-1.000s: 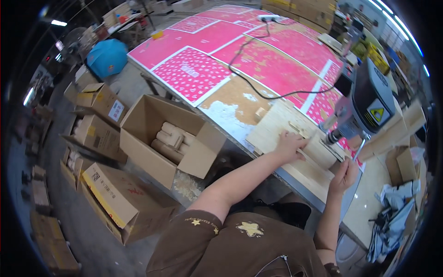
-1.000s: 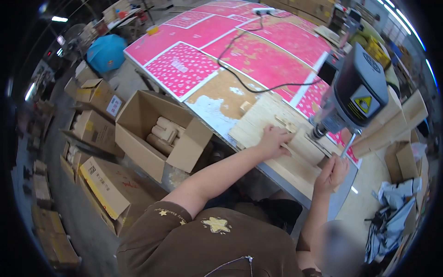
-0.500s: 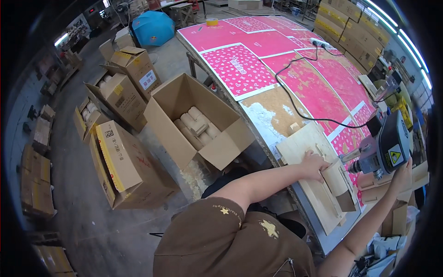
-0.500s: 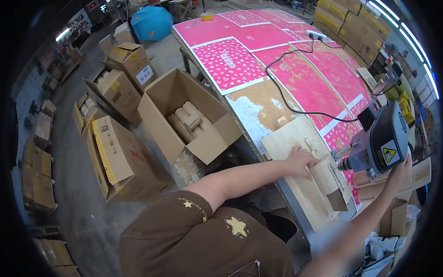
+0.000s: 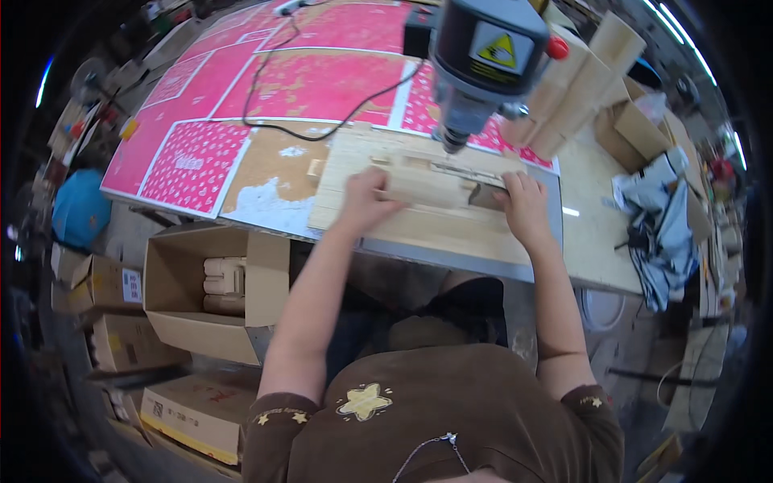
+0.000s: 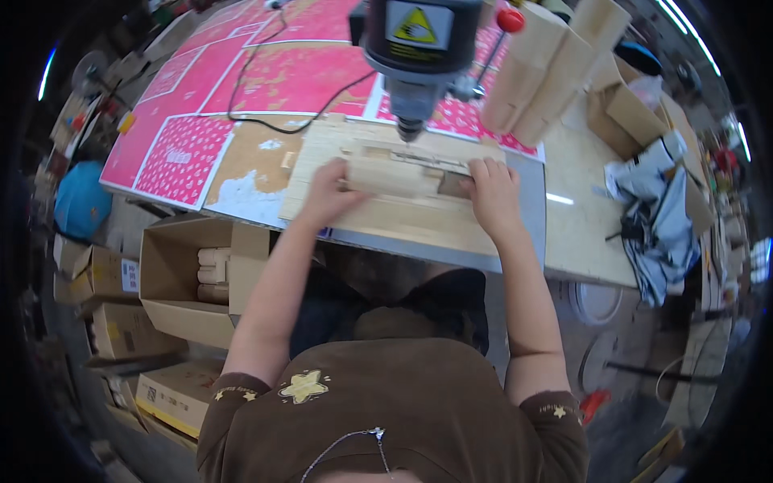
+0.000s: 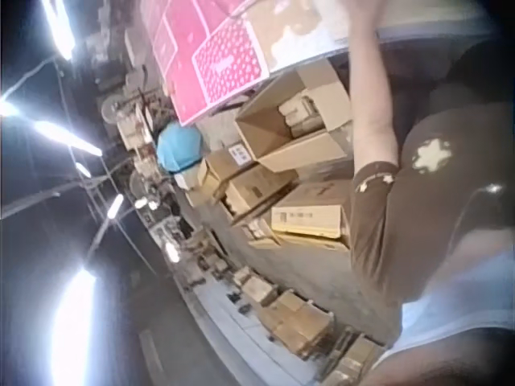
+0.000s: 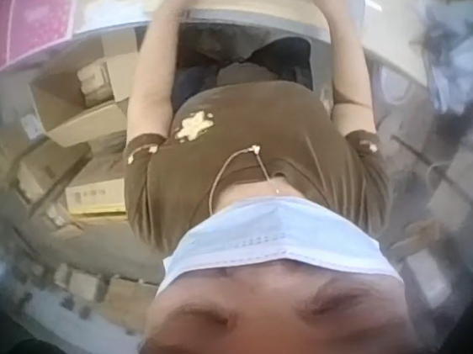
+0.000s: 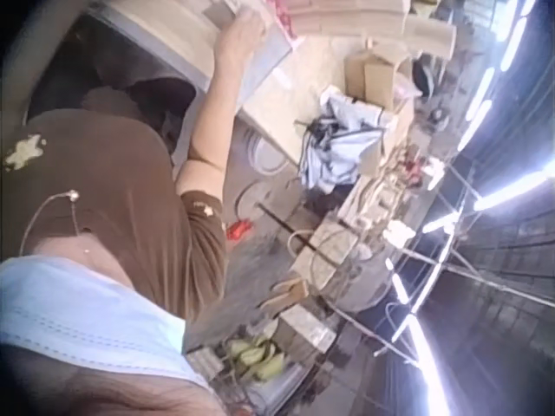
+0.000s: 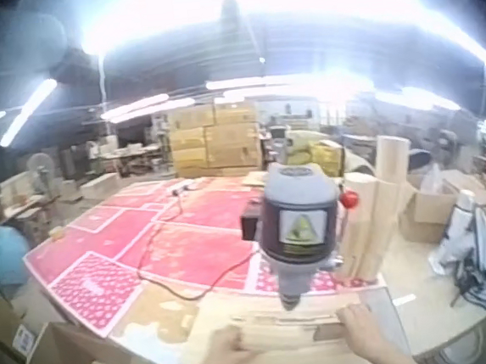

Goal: Using a drill press to drill holes into small cylindrical wooden blocks.

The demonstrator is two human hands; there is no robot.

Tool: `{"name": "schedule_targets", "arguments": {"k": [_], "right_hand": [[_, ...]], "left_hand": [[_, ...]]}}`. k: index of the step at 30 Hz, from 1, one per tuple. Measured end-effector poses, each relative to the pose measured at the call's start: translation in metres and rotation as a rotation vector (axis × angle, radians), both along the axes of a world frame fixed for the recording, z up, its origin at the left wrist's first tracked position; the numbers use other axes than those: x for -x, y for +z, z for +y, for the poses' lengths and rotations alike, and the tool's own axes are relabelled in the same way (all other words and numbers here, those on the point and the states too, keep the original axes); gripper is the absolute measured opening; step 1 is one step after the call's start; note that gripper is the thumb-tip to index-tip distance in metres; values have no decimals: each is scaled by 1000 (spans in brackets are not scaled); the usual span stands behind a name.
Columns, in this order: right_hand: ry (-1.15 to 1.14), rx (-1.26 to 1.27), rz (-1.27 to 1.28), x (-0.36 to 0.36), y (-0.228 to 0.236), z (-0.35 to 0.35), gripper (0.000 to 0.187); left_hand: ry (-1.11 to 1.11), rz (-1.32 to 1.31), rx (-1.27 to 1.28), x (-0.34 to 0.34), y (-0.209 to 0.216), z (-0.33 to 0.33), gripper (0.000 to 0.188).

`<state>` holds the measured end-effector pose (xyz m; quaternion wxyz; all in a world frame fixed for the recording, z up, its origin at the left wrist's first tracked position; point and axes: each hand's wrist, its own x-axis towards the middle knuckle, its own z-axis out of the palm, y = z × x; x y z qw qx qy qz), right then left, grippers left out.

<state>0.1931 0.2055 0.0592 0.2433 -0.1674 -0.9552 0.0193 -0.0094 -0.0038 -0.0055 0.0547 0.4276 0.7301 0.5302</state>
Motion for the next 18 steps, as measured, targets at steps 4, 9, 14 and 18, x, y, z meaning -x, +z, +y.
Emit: {"name": "schedule_targets", "arguments": {"k": [4,9,14,18], "right_hand": [[31,66,2,-11,4,2,26],[48,240,26,-19,7,-10,26],[140,285,53,-23,8,-13,27],[167,292,47,-23,10,-20,28]], "left_hand": [[50,-145,-20,7,31,-44,27],[150,-504,-26,7,42,-58,32],[255,-881,-27,-17,58,-41,43],[191,-853,71,-22,50,-23,46]]}}
